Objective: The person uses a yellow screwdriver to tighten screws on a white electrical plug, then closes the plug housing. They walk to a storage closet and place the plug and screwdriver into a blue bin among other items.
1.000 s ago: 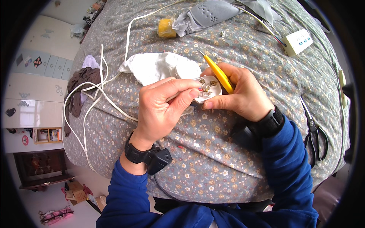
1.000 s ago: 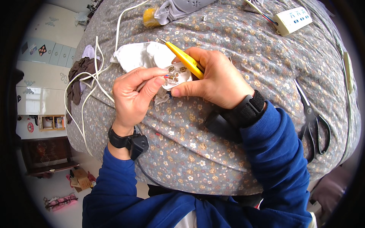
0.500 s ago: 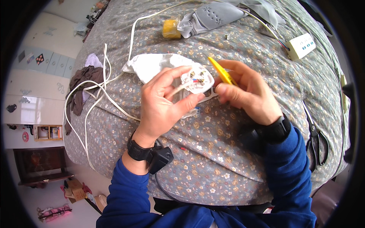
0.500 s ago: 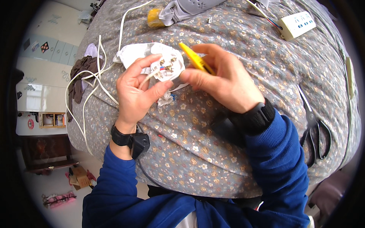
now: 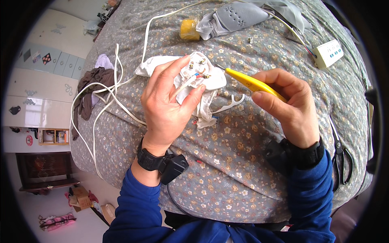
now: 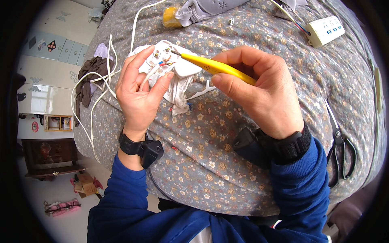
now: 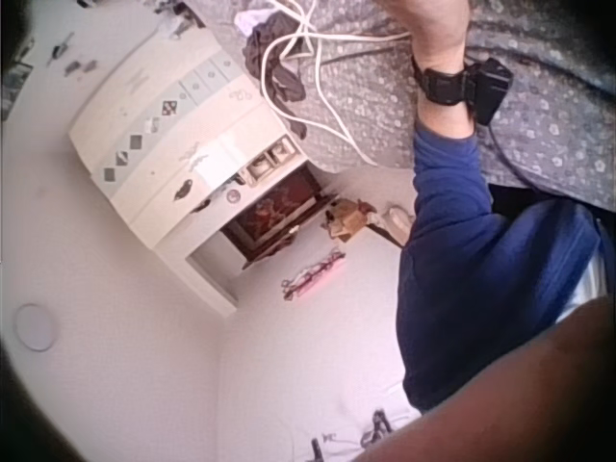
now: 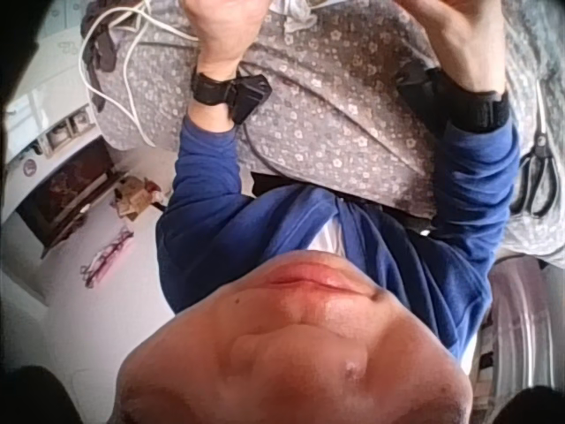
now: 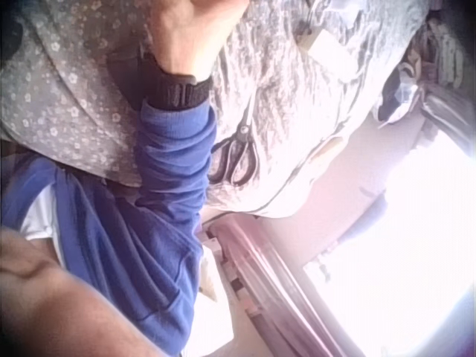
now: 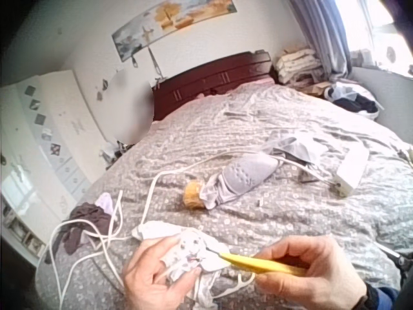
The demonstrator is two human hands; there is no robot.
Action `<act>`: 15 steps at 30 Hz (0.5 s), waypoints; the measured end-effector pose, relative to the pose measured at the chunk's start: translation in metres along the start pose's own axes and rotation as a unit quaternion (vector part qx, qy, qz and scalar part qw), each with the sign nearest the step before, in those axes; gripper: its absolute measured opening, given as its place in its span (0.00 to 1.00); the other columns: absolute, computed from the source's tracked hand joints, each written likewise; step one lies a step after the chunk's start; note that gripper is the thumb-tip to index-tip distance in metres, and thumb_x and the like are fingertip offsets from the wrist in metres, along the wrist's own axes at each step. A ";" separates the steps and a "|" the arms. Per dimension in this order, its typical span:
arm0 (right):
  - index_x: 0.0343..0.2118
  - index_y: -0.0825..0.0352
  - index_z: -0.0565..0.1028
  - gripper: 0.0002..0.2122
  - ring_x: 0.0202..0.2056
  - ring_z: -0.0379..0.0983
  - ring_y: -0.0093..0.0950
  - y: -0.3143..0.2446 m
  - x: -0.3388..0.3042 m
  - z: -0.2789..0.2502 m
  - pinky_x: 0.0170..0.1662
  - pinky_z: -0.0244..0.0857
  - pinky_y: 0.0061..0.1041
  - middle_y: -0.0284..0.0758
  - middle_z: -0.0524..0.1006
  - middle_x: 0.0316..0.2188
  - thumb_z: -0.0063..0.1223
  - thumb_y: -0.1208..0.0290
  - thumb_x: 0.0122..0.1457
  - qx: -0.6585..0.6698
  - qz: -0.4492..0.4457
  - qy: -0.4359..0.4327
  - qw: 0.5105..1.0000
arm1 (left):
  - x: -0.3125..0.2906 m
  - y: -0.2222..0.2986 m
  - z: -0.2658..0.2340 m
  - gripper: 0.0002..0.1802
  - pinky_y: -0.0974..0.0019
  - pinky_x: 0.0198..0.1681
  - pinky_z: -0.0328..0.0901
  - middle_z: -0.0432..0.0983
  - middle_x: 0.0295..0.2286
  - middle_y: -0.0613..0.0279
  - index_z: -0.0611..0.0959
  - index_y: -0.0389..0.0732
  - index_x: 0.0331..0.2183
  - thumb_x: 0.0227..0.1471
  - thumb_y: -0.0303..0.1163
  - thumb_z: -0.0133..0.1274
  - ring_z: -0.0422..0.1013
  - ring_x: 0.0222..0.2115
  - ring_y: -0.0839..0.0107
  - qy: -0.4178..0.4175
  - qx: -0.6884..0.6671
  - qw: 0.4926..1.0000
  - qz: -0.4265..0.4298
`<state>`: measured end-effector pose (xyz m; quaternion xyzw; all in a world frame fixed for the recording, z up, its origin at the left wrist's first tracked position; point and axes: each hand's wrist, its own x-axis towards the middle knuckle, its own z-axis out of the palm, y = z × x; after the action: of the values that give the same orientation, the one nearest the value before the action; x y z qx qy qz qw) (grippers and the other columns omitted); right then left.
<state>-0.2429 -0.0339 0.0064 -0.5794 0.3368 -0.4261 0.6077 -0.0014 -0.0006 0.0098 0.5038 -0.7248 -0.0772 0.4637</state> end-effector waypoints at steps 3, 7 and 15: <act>0.43 0.71 0.78 0.12 0.34 0.72 0.16 0.000 -0.001 0.002 0.41 0.66 0.16 0.30 0.79 0.33 0.63 0.73 0.57 -0.013 -0.028 -0.006 1.000 | 0.000 -0.001 0.001 0.28 0.68 0.41 0.75 0.73 0.44 0.54 0.77 0.32 0.50 0.44 0.15 0.62 0.76 0.43 0.66 0.002 -0.017 1.000 -0.013; 0.42 0.72 0.79 0.10 0.33 0.71 0.17 -0.004 -0.005 0.005 0.37 0.64 0.16 0.32 0.78 0.32 0.59 0.72 0.61 -0.130 -0.062 -0.006 0.990 | 0.001 -0.002 0.003 0.28 0.65 0.42 0.75 0.74 0.43 0.54 0.78 0.34 0.50 0.43 0.16 0.62 0.77 0.42 0.65 0.022 -0.022 0.999 0.006; 0.41 0.73 0.81 0.10 0.28 0.64 0.19 -0.007 -0.005 0.005 0.32 0.57 0.20 0.31 0.70 0.25 0.60 0.75 0.57 -0.231 -0.141 0.022 0.962 | 0.001 -0.006 0.002 0.28 0.63 0.41 0.74 0.76 0.41 0.54 0.79 0.37 0.49 0.41 0.18 0.62 0.77 0.40 0.61 0.035 0.052 0.997 0.046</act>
<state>-0.2412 -0.0273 0.0133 -0.7364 0.3539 -0.4306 0.3835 0.0009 -0.0047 0.0057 0.4961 -0.7334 -0.0005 0.4648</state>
